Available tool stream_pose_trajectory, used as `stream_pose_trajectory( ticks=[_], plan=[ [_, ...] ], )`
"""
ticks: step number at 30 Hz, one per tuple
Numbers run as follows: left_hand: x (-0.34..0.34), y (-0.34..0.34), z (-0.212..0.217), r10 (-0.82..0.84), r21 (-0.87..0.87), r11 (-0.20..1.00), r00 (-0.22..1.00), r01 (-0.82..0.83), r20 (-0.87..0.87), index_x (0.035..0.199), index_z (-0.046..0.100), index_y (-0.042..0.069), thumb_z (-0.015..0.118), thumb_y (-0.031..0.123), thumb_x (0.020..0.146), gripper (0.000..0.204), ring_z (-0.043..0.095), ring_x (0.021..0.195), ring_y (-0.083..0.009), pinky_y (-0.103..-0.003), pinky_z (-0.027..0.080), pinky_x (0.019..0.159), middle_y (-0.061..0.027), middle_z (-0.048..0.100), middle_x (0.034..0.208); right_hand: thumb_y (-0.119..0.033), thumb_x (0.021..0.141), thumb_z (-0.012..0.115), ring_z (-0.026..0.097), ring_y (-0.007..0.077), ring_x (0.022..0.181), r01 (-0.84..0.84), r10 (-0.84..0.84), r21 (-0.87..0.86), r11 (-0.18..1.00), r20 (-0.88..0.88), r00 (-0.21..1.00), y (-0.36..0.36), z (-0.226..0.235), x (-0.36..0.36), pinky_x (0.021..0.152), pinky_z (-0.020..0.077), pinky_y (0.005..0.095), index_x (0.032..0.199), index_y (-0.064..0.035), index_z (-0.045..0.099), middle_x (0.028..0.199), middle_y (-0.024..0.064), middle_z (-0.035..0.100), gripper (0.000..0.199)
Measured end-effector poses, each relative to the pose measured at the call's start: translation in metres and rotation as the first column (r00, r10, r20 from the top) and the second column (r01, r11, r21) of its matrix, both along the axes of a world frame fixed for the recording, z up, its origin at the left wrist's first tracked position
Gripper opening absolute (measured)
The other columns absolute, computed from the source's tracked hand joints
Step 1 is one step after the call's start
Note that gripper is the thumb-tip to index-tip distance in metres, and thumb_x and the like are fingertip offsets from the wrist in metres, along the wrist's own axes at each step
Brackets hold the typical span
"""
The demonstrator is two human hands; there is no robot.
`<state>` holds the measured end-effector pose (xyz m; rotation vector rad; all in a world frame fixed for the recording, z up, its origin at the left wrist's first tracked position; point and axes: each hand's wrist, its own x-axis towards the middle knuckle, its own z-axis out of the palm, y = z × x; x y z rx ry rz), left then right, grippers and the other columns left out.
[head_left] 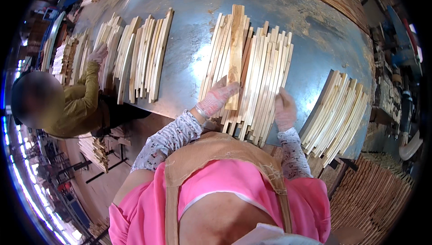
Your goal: The person sorts and stacks thin wooden strips on a metal table in a workshop. They repeatedly pick up strips, align them, and place them into neat piles.
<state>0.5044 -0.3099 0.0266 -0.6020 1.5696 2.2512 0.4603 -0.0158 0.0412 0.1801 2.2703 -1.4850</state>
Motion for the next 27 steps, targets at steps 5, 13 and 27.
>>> stream_pose_trajectory(
  ticks=[5,13,27],
  plan=[
    [0.017,0.004,0.005,-0.220,-0.392,0.914,0.942,0.107,-0.254,0.164,0.035,-0.004,0.062,0.043,0.111,0.076,0.055,0.142,-0.0286,-0.036,0.044,0.120,-0.0224,0.056,0.155,-0.045,0.106,0.067,0.073,0.0322,0.102,-0.370,0.359,-0.125,0.921,-0.099,0.928,-0.103,0.000,0.010,0.085,0.0625,0.0430,0.161,0.0010,0.044,0.115,0.0211,0.075,0.075],
    [0.051,-0.020,0.029,0.282,-0.385,0.863,0.944,-0.327,-0.170,0.168,0.032,0.000,0.063,0.046,0.107,0.083,0.040,0.157,-0.0343,-0.042,0.034,0.128,-0.0242,0.039,0.170,-0.048,0.108,0.053,0.058,0.0394,0.134,-0.364,0.423,0.216,0.906,-0.433,0.796,-0.255,0.102,-0.255,0.110,0.0482,0.0453,0.162,-0.0038,0.042,0.144,0.0257,0.060,0.071],
    [0.149,-0.151,-0.042,0.432,-0.912,0.151,0.855,-0.381,-0.285,0.149,0.057,-0.001,0.080,0.027,0.093,0.067,0.061,0.137,-0.0379,-0.042,0.050,0.117,-0.0253,0.061,0.148,-0.028,0.105,0.061,0.059,0.0312,0.137,0.211,-0.119,0.334,0.919,-0.273,0.954,0.031,-0.051,-0.123,0.117,0.0433,0.0370,0.164,0.0067,0.037,0.156,0.0244,0.056,0.073]
  ],
)
